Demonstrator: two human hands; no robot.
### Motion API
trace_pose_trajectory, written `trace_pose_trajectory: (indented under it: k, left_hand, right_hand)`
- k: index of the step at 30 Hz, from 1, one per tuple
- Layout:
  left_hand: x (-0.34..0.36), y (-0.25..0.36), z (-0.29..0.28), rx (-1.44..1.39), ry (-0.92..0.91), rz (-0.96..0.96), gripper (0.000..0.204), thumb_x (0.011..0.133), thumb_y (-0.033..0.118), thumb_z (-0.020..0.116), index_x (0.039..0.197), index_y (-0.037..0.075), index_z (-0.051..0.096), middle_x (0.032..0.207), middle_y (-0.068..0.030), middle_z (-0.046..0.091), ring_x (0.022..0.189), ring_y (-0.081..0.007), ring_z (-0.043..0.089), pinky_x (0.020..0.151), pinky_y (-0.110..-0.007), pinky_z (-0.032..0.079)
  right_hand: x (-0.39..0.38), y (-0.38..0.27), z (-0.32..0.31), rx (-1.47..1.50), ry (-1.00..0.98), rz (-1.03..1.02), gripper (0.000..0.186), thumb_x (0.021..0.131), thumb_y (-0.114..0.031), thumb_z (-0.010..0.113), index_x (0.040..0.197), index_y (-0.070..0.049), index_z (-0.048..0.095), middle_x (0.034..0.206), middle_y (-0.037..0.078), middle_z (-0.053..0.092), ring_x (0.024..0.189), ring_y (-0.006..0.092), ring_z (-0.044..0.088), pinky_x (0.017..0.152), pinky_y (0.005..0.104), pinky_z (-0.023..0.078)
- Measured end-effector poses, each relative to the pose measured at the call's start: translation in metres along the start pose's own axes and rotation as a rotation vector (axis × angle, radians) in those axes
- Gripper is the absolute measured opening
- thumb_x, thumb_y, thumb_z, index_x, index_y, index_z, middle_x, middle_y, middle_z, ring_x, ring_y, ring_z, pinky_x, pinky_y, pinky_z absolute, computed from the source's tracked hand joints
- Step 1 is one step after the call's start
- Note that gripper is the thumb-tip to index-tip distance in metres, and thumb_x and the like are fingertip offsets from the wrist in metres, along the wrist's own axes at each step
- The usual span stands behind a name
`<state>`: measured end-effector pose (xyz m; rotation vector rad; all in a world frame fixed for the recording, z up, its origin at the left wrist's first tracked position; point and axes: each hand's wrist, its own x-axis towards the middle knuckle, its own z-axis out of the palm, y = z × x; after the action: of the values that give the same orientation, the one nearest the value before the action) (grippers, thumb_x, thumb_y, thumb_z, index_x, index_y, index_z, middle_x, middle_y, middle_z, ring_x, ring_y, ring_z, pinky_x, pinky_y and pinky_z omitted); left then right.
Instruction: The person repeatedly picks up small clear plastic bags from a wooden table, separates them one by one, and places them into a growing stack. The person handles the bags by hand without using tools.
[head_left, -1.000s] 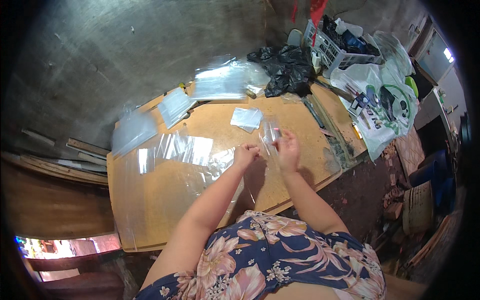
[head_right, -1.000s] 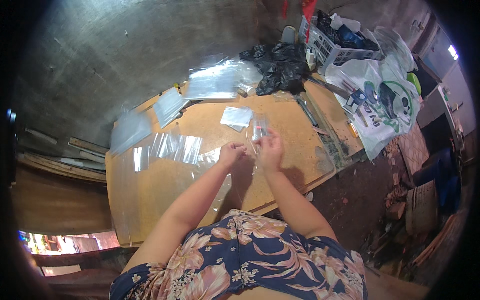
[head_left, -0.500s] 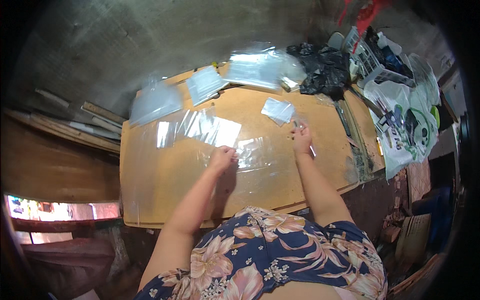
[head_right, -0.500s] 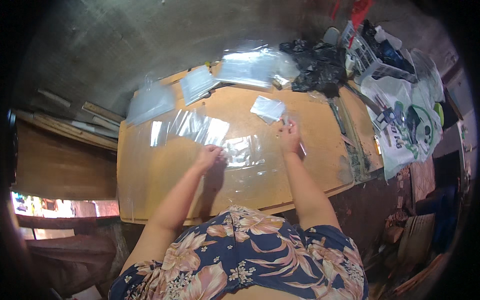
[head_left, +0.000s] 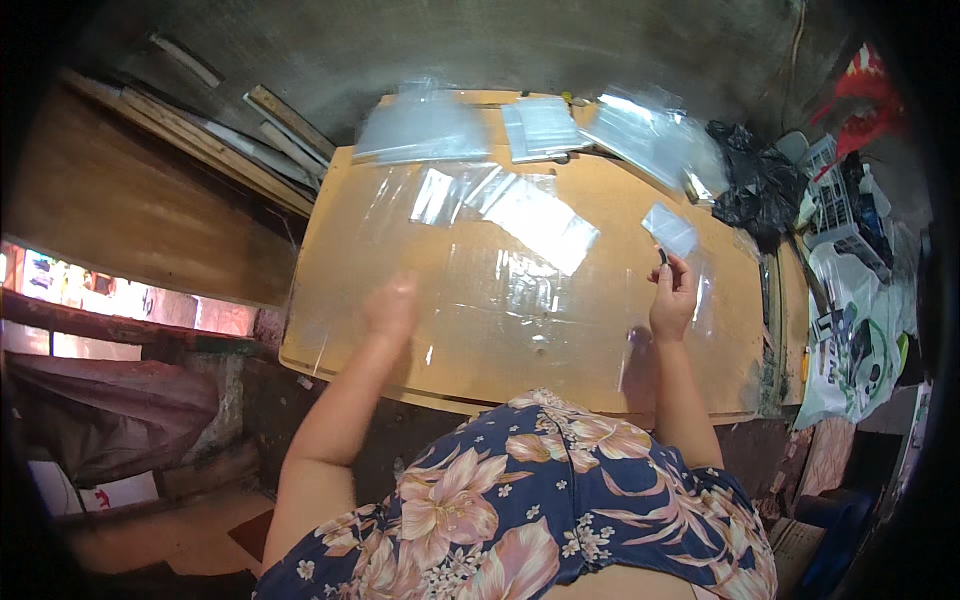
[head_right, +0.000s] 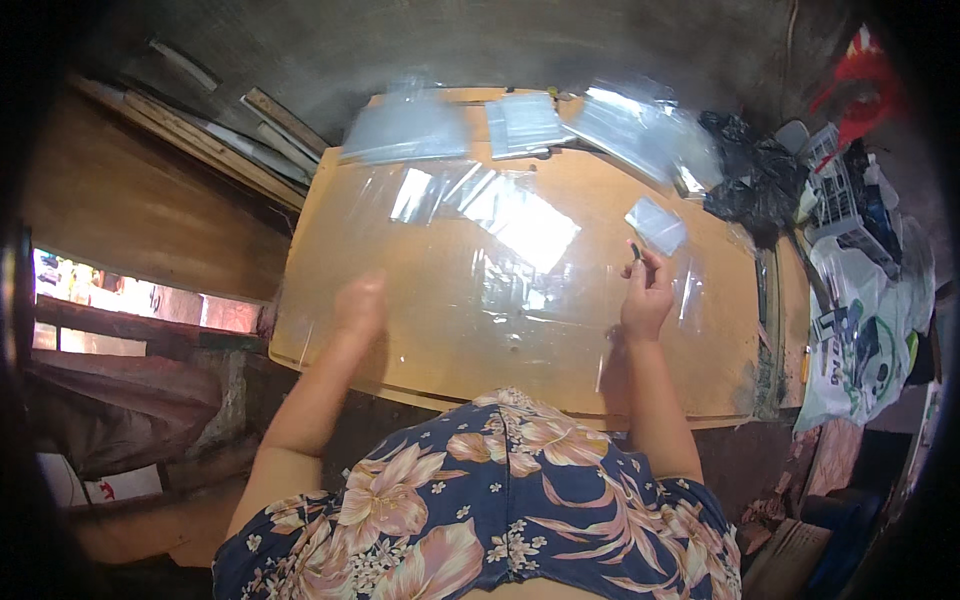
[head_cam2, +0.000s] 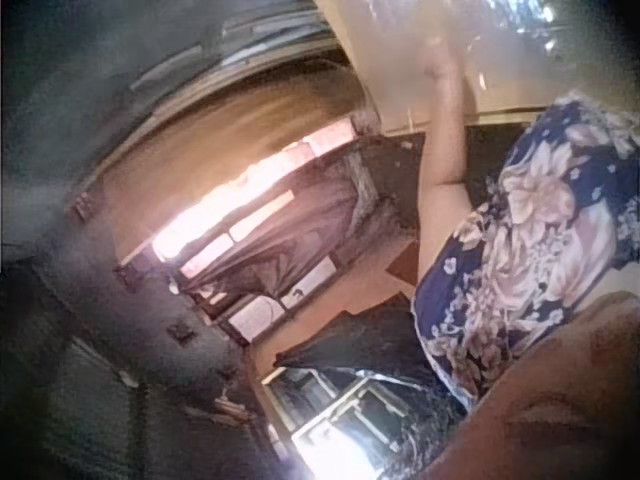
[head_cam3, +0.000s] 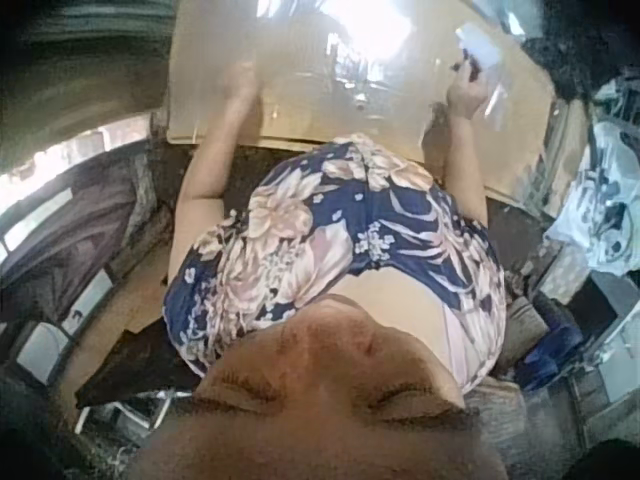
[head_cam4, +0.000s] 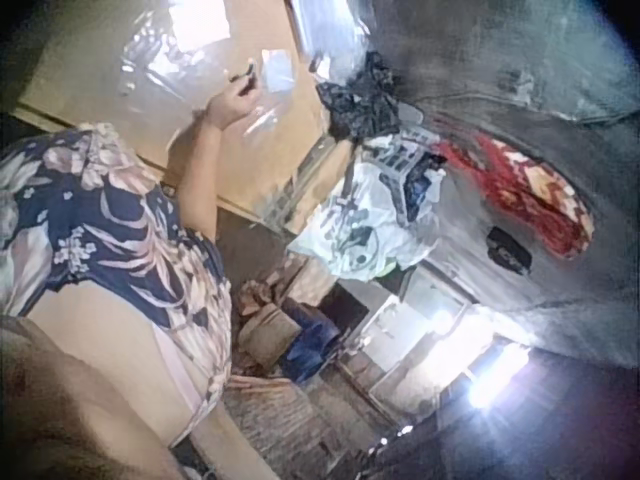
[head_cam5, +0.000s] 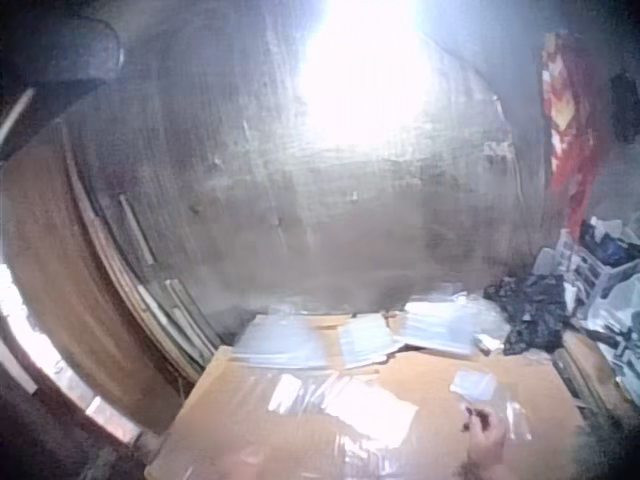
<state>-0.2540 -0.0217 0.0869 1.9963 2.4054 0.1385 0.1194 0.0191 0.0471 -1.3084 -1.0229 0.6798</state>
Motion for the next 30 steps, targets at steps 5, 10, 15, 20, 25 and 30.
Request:
trace_pose_trajectory:
  k: [5, 10, 15, 20, 25, 30]
  left_hand:
    - [-0.008, 0.003, 0.049, -0.206, -0.147, 0.165, 0.02, 0.074, 0.019, 0.056, 0.089, 0.009, 0.064, 0.084, -0.0133, 0.061, 0.077, -0.0318, 0.061, 0.068, -0.04, 0.048]
    - [-0.004, -0.024, 0.05, -0.417, -0.123, 0.23, 0.027, 0.078, 0.023, 0.052, 0.1, 0.012, 0.064, 0.106, -0.0131, 0.057, 0.101, -0.0317, 0.052, 0.086, -0.047, 0.039]
    - [-0.006, -0.04, 0.059, -0.078, -0.243, 0.456, 0.041, 0.088, 0.03, 0.043, 0.128, 0.021, 0.047, 0.142, -0.0062, 0.03, 0.133, -0.0315, 0.019, 0.104, -0.056, 0.013]
    - [-0.014, -0.032, 0.067, -0.062, -0.209, 0.334, 0.048, 0.089, 0.032, 0.043, 0.135, 0.022, 0.037, 0.145, -0.0078, 0.023, 0.134, -0.0336, 0.016, 0.105, -0.055, 0.013]
    - [-0.018, -0.028, 0.066, -0.095, -0.201, 0.28, 0.05, 0.087, 0.032, 0.046, 0.135, 0.021, 0.037, 0.145, -0.0092, 0.022, 0.134, -0.0331, 0.016, 0.105, -0.054, 0.013]
    - [-0.021, -0.028, 0.07, -0.115, -0.184, 0.254, 0.051, 0.085, 0.032, 0.048, 0.134, 0.021, 0.038, 0.145, -0.0093, 0.023, 0.134, -0.0328, 0.017, 0.104, -0.055, 0.014]
  right_hand:
    - [-0.026, -0.015, 0.026, -0.008, -0.124, 0.031, 0.019, 0.087, -0.005, 0.052, 0.104, 0.004, 0.054, 0.079, 0.005, 0.058, 0.072, 0.0111, 0.056, 0.068, 0.0236, 0.046]
    - [-0.052, -0.025, 0.047, -0.061, -0.241, 0.082, 0.018, 0.087, -0.008, 0.053, 0.102, 0.003, 0.057, 0.081, 0.006, 0.062, 0.074, 0.0113, 0.059, 0.068, 0.024, 0.047]
    - [-0.083, -0.035, 0.081, -0.243, -0.395, 0.087, 0.014, 0.084, -0.009, 0.058, 0.096, -0.001, 0.062, 0.081, 0.01, 0.066, 0.073, 0.0139, 0.062, 0.066, 0.0263, 0.048]
    - [-0.101, -0.035, 0.119, -0.391, -0.559, -0.092, 0.015, 0.081, -0.01, 0.059, 0.095, -0.005, 0.063, 0.084, 0.014, 0.064, 0.073, 0.0258, 0.063, 0.066, 0.0333, 0.049]
    - [-0.113, -0.02, 0.153, -0.576, -0.679, -0.387, 0.01, 0.079, -0.011, 0.056, 0.087, -0.008, 0.061, 0.078, 0.015, 0.062, 0.071, 0.0331, 0.06, 0.062, 0.041, 0.048]
    - [-0.116, -0.002, 0.177, -0.639, -0.81, -0.562, 0.01, 0.073, -0.011, 0.056, 0.082, -0.009, 0.056, 0.068, 0.012, 0.057, 0.067, 0.032, 0.058, 0.061, 0.0409, 0.047]
